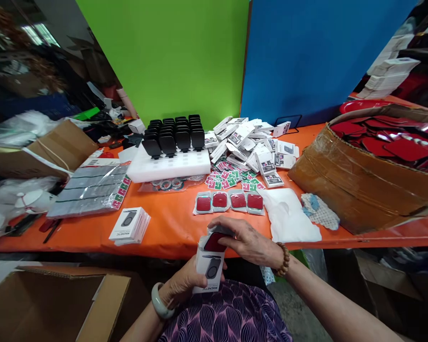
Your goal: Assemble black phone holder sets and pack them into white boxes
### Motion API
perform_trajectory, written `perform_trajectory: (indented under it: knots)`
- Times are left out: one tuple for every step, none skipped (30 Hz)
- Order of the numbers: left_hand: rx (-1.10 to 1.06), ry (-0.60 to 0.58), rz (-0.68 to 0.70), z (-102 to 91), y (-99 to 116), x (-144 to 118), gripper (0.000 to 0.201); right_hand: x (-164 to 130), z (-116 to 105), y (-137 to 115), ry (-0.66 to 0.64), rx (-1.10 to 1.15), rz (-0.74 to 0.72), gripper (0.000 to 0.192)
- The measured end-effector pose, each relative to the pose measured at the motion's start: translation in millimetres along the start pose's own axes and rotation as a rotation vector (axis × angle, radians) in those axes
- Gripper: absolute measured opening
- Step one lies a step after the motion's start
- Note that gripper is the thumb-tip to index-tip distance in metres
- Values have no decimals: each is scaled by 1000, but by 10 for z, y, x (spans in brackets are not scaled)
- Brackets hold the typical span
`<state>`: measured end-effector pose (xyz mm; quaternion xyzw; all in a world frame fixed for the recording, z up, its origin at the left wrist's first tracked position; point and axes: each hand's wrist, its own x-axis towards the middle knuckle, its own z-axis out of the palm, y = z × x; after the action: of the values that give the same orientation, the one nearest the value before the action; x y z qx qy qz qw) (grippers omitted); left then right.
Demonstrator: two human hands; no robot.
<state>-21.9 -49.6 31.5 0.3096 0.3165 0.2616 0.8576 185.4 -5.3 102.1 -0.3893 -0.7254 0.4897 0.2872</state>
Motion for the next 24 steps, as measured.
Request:
perform_trajectory:
  knots:
    - [11, 1, -12, 9, -21, 12, 75, 1, -16, -11, -39, -35, 9, 26]
    - [18, -1, -20, 17, -43, 25, 78, 4, -25, -16, -68, -67, 16, 28]
    - [21, -4, -23, 24, -67, 38, 81, 6, -25, -16, -84, -93, 21, 30]
    - [22, -8, -23, 26, -91, 49, 83, 7, -17, -9, -89, -115, 24, 32]
    - [22, -11, -20, 23, -116, 59, 85, 6, 1, 1, -85, -133, 31, 34]
    - [23, -14, -18, 15, -140, 65, 85, 2, 26, 14, -75, -146, 44, 36]
    - [27, -13, -20, 3, -163, 68, 85, -5, 57, 29, -60, -159, 63, 39]
    - [31, -13, -25, -12, -185, 66, 85, -15, 91, 43, -46, -170, 83, 40]
    - [39, -20, -32, -27, -206, 61, 84, -28, 129, 57, -40, -179, 104, 39]
    - [56, -36, -45, -41, -224, 53, 82, -43, 168, 71, -41, -184, 117, 37]
    - [79, -59, -63, -53, -241, 41, 79, -60, 207, 84, -48, -181, 120, 34]
    - [99, -81, -77, -64, -253, 28, 75, -79, 247, 97, -57, -173, 111, 31]
    - [114, -96, -87, -73, -263, 14, 73, -99, 288, 111, -63, -162, 92, 28]
    - [128, -98, -92, -82, -268, -1, 71, -120, 330, 128, -65, -154, 68, 27]
    - [144, -88, -95, -91, -270, -16, 70, -143, 373, 148, -60, -155, 43, 27]
    - [160, -66, -93, -102, -270, -31, 67, -168, 416, 171, -47, -164, 21, 28]
    - [170, -39, -85, -114, -267, -45, 64, -196, 460, 199, -28, -180, 3, 30]
    - [172, -8, -71, -126, -264, -60, 61, -227, 504, 229, -3, -200, -10, 33]
    - [166, 28, -50, -137, -259, -76, 57, -258, 546, 258, 21, -220, -19, 36]
    - [157, 70, -21, -145, -254, -94, 55, -289, 587, 285, 42, -235, -24, 39]
    - [150, 117, 16, -148, -249, -115, 55, -317, 625, 306, 61, -244, -23, 41]
    - [158, 166, 54, -144, -243, -139, 57, -341, 659, 320, 76, -246, -15, 43]
    - [185, 212, 89, -133, -237, -166, 58, -360, 690, 324, 87, -243, -4, 43]
    - [224, 251, 118, -116, -231, -193, 59, -373, 717, 320, 100, -238, 8, 42]
